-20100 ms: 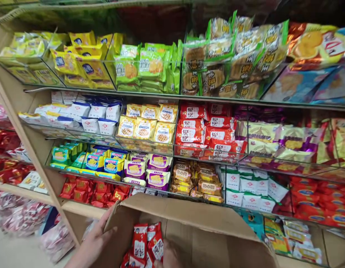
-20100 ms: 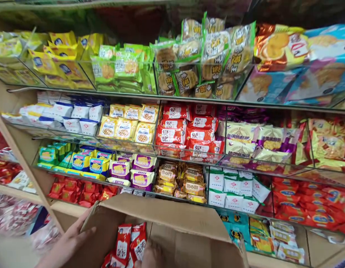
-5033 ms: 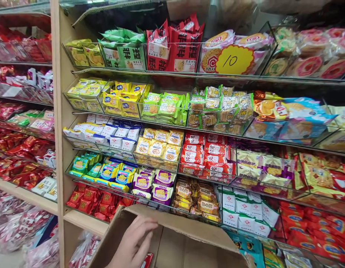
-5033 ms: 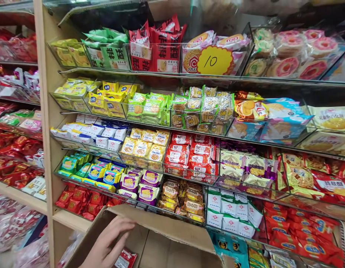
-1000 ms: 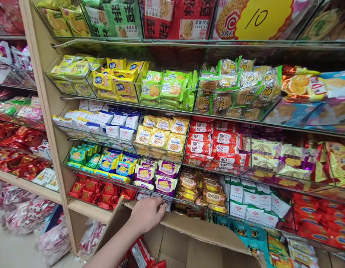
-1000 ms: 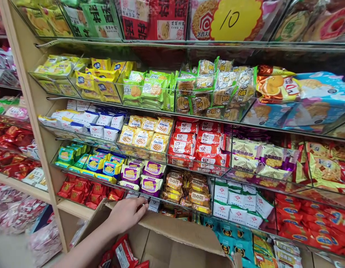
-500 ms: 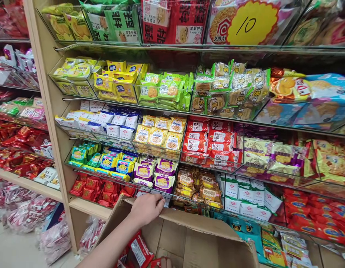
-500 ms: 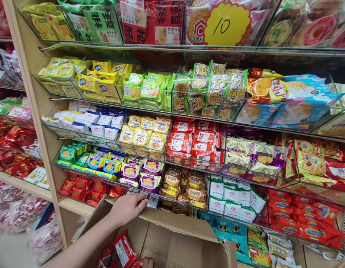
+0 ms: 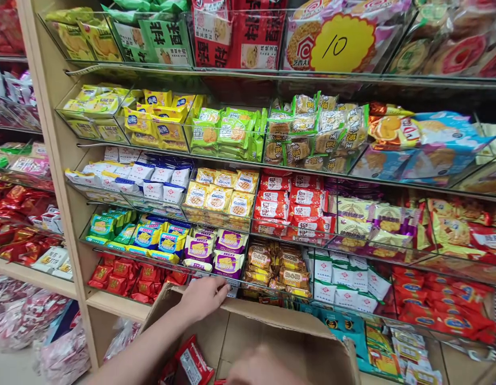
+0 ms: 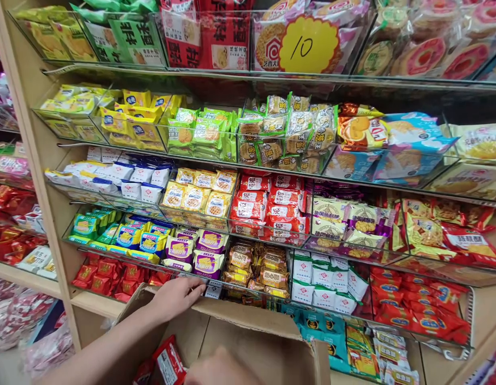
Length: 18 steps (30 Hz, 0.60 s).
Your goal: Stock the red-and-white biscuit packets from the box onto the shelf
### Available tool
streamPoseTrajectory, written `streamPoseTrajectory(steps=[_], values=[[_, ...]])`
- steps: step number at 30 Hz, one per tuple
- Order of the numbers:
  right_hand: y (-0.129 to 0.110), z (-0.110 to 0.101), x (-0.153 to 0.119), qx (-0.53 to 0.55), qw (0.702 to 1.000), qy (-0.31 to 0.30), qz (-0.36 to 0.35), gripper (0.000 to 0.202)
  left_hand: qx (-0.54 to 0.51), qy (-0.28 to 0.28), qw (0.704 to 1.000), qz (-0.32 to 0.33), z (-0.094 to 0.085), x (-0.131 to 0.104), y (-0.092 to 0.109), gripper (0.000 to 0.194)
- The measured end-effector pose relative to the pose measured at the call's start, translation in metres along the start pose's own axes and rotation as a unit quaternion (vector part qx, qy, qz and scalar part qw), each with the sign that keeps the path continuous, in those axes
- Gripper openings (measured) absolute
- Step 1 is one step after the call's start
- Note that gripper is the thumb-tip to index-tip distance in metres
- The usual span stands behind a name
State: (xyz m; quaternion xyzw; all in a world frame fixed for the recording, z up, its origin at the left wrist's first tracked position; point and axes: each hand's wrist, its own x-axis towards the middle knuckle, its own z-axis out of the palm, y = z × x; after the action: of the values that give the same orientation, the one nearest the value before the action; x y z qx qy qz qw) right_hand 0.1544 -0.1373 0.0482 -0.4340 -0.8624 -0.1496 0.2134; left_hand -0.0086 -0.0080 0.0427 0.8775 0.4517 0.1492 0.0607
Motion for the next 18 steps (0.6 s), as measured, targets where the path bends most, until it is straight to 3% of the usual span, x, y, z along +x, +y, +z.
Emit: streamPoseTrajectory(steps=[2,4,6,7,9,12,15,18], values=[[0.038,-0.033,0.009,-0.033,0.998,0.039,0.021,0.029,-0.041,0.074,0.992,0.092,-0.007,0.008,0.006,0.027],[0.082,-0.065,0.019,-0.161,0.975,0.130,0.086,0.035,-0.055,0.186,0.961,0.198,-0.021,0.022,0.020,0.028],[0.124,-0.086,0.027,-0.255,0.949,0.143,0.116,0.052,-0.029,0.280,0.920,0.271,-0.040,0.041,0.041,0.034],[0.141,-0.092,0.031,-0.290,0.938,0.141,0.131,0.058,-0.002,0.301,0.908,0.292,-0.049,0.052,0.053,0.037],[0.163,-0.094,0.034,-0.332,0.923,0.122,0.151,0.063,0.068,0.312,0.902,0.290,-0.063,0.076,0.076,0.045],[0.173,-0.085,0.034,-0.359,0.911,0.100,0.177,0.061,0.138,0.317,0.911,0.225,-0.071,0.106,0.099,0.057],[0.171,-0.075,0.030,-0.377,0.901,0.109,0.185,0.063,0.171,0.323,0.912,0.185,-0.068,0.122,0.108,0.062],[0.170,-0.070,0.027,-0.380,0.899,0.120,0.181,0.064,0.191,0.317,0.910,0.187,-0.064,0.126,0.107,0.063]])
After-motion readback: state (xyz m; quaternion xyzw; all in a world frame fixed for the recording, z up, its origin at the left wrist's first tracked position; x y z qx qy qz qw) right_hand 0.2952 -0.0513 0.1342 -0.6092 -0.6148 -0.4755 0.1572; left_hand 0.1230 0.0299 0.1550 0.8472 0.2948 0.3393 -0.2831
